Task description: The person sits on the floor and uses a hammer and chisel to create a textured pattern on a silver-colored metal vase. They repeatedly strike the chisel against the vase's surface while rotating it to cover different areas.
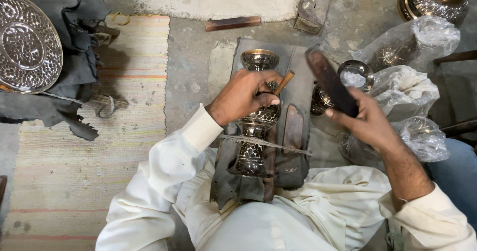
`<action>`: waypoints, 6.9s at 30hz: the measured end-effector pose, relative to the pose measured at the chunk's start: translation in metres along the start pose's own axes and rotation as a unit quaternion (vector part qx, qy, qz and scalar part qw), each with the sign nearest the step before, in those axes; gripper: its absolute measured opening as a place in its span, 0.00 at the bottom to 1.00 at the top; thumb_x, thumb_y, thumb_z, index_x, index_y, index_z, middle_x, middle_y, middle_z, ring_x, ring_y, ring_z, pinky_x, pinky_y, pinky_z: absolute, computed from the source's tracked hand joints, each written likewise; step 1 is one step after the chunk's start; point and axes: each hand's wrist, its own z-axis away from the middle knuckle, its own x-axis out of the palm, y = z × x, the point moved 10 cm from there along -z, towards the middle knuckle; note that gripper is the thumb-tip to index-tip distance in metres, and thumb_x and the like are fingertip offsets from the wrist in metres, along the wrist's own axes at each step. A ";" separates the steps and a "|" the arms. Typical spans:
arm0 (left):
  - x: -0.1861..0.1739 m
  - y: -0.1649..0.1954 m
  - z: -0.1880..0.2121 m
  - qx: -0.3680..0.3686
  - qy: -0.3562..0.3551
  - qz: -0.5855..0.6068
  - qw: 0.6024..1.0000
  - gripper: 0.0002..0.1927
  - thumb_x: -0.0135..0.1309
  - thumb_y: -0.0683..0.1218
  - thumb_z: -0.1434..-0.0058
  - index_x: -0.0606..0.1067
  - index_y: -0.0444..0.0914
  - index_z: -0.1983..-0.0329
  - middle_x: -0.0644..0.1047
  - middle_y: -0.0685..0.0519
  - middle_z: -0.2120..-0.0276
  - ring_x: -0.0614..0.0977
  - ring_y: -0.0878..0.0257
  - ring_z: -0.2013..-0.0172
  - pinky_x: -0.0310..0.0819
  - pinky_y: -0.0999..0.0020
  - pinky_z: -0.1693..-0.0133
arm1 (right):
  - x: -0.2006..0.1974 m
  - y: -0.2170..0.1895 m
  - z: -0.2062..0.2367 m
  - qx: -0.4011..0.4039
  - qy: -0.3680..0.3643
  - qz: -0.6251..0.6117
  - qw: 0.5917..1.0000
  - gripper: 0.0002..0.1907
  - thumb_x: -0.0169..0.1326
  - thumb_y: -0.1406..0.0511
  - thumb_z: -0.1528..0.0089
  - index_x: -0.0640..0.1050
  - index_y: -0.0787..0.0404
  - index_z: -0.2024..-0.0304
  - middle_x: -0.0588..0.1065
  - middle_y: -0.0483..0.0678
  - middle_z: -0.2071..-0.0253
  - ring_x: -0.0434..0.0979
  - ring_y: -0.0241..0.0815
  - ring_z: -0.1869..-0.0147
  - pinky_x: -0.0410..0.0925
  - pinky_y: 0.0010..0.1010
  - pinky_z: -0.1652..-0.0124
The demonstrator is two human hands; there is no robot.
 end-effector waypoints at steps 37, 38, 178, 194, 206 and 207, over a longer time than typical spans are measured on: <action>-0.002 0.006 0.002 -0.002 0.011 -0.053 0.999 0.20 0.66 0.44 0.42 0.77 0.38 0.47 0.84 0.43 0.67 0.87 0.49 0.63 0.78 0.55 0.62 | -0.031 -0.075 -0.011 -0.034 0.063 0.356 0.932 0.22 0.62 0.63 0.42 0.75 0.55 0.44 0.79 0.58 0.69 0.82 0.59 0.65 0.70 0.47 0.62; -0.003 0.007 0.003 0.001 0.014 -0.045 0.999 0.20 0.66 0.43 0.43 0.77 0.38 0.48 0.84 0.44 0.67 0.87 0.49 0.63 0.79 0.55 0.62 | -0.032 -0.070 -0.011 -0.004 0.062 0.345 0.937 0.22 0.62 0.63 0.41 0.75 0.54 0.44 0.79 0.58 0.70 0.82 0.59 0.65 0.70 0.47 0.63; -0.020 -0.057 0.050 -0.014 0.109 0.119 0.987 0.23 0.59 0.34 0.39 0.76 0.36 0.40 0.86 0.50 0.69 0.85 0.73 0.69 0.81 0.74 0.63 | 0.014 -0.167 -0.050 -0.176 0.019 0.534 0.827 0.20 0.63 0.65 0.43 0.76 0.54 0.49 0.79 0.52 0.70 0.82 0.53 0.66 0.73 0.45 0.61; -0.014 -0.067 0.053 0.005 0.111 0.208 0.972 0.20 0.54 0.33 0.35 0.74 0.33 0.39 0.86 0.49 0.63 0.86 0.73 0.61 0.84 0.74 0.58 | 0.015 -0.168 -0.058 -0.153 0.009 0.447 0.881 0.16 0.60 0.65 0.38 0.74 0.58 0.48 0.79 0.54 0.71 0.82 0.52 0.68 0.74 0.45 0.61; -0.012 -0.075 0.057 0.009 0.124 0.245 0.962 0.20 0.54 0.31 0.35 0.74 0.31 0.40 0.86 0.48 0.61 0.87 0.70 0.60 0.84 0.73 0.58 | 0.030 -0.184 -0.059 -0.214 0.001 0.540 0.814 0.24 0.61 0.66 0.45 0.76 0.52 0.45 0.79 0.52 0.69 0.81 0.54 0.67 0.72 0.46 0.63; -0.012 -0.075 0.057 0.010 0.123 0.252 0.960 0.20 0.53 0.31 0.35 0.74 0.31 0.40 0.85 0.48 0.60 0.87 0.69 0.58 0.84 0.73 0.58 | 0.031 -0.183 -0.060 -0.207 -0.003 0.557 0.804 0.25 0.62 0.66 0.45 0.76 0.51 0.45 0.79 0.52 0.70 0.81 0.55 0.67 0.72 0.46 0.63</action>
